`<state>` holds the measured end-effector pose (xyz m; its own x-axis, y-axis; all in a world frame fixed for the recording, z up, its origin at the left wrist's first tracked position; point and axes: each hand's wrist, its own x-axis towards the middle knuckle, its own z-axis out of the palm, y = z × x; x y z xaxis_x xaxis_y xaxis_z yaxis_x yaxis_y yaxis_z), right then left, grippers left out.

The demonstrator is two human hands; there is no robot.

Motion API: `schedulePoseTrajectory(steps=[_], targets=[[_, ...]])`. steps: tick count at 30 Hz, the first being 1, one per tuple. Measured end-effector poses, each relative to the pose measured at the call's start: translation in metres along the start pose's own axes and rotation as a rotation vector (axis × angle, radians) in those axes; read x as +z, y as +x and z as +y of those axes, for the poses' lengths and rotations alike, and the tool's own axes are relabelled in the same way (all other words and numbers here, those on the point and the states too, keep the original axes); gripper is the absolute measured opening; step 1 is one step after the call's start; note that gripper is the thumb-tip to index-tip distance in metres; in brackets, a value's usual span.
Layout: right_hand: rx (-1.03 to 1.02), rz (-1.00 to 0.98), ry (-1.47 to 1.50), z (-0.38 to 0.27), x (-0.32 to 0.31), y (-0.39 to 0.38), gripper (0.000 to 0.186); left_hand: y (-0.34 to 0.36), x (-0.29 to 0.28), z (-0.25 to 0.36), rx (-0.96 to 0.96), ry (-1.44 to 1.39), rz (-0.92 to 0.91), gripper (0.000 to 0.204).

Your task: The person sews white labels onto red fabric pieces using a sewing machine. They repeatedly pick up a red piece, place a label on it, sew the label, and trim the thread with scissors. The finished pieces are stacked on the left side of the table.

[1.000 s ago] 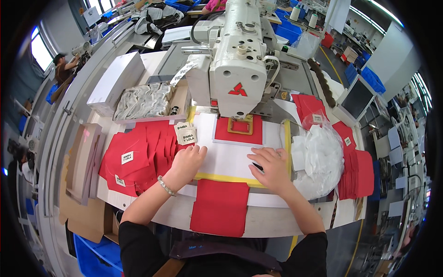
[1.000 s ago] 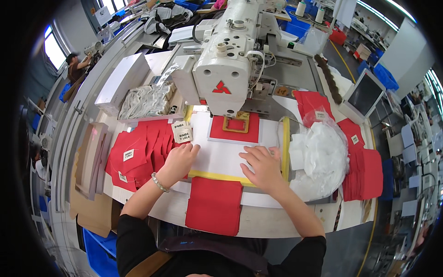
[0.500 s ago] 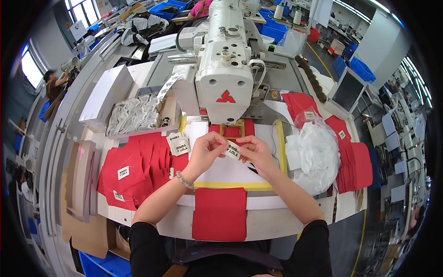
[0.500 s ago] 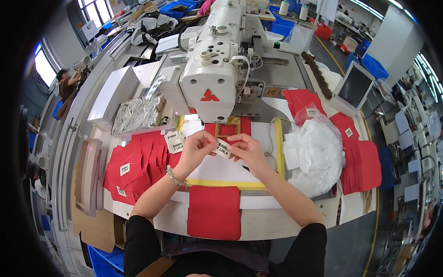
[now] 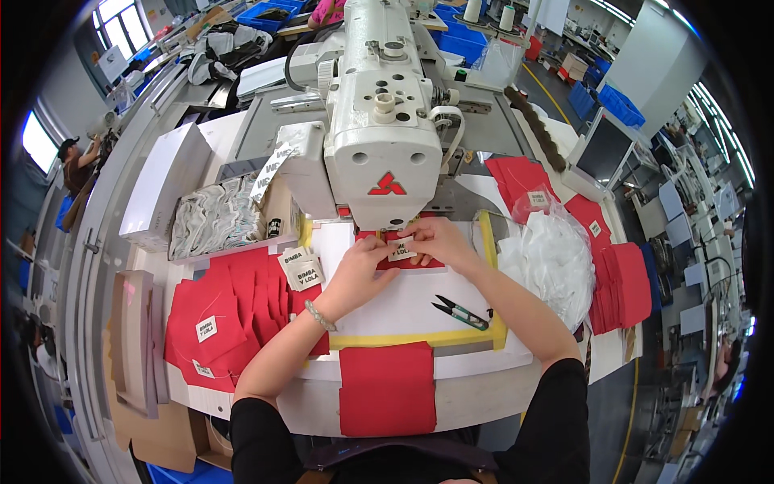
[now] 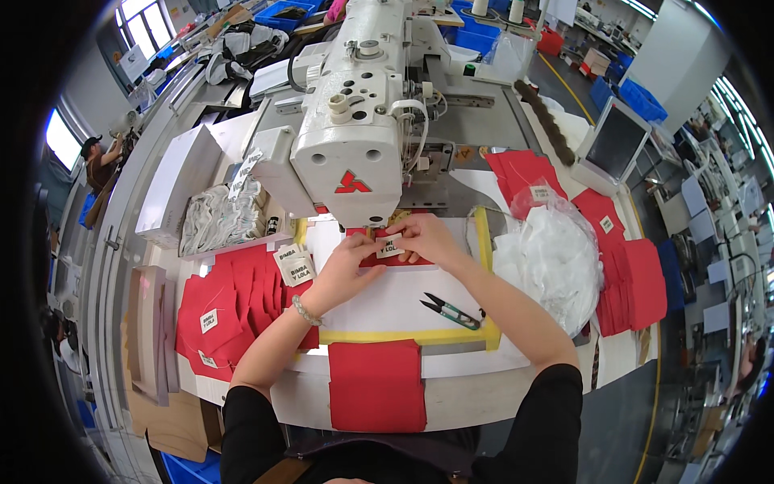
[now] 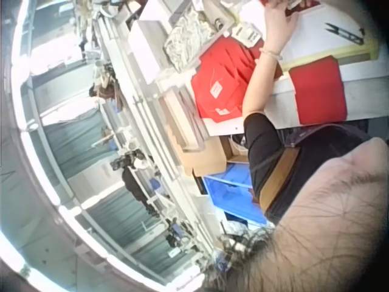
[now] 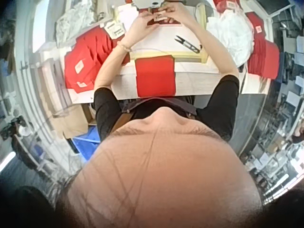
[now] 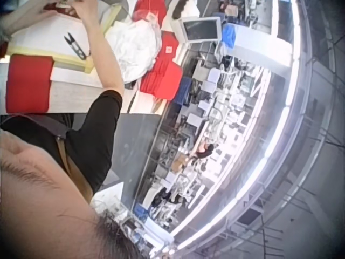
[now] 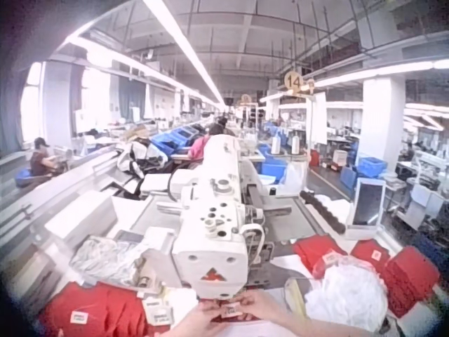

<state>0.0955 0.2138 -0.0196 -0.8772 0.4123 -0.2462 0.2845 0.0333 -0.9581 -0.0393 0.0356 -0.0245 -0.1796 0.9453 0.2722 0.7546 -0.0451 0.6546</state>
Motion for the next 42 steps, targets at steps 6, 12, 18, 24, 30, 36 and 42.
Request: schedulePoseTrajectory(steps=[6, 12, 18, 24, 30, 36, 42], targets=[[-0.005, 0.05, -0.111, 0.0, -0.001, 0.019, 0.015, -0.002, 0.004, 0.002, 0.016, 0.32, 0.02, 0.049], [-0.005, 0.12, -0.119, -0.002, 0.002, 0.02, 0.011, -0.007, 0.008, 0.001, 0.076, 0.453, 0.013, 0.056], [-0.014, 0.141, -0.118, -0.003, 0.004, 0.018, 0.01, -0.011, 0.013, 0.005, 0.157, 0.536, 0.035, 0.06], [-0.036, 0.152, -0.152, -0.003, 0.006, 0.018, 0.01, -0.012, 0.017, 0.005, 0.196, 0.666, 0.053, 0.061], [-0.067, 0.15, -0.168, 0.001, 0.005, 0.021, 0.01, -0.014, 0.023, 0.007, 0.229, 0.692, 0.076, 0.062], [-0.029, 0.146, -0.237, -0.012, 0.007, 0.014, 0.012, -0.009, 0.022, 0.008, 0.169, 0.614, 0.046, 0.067], [-0.34, 0.183, -0.628, -0.012, -0.003, 0.002, 0.013, -0.01, 0.025, 0.005, 0.159, 0.615, 0.031, 0.068]])
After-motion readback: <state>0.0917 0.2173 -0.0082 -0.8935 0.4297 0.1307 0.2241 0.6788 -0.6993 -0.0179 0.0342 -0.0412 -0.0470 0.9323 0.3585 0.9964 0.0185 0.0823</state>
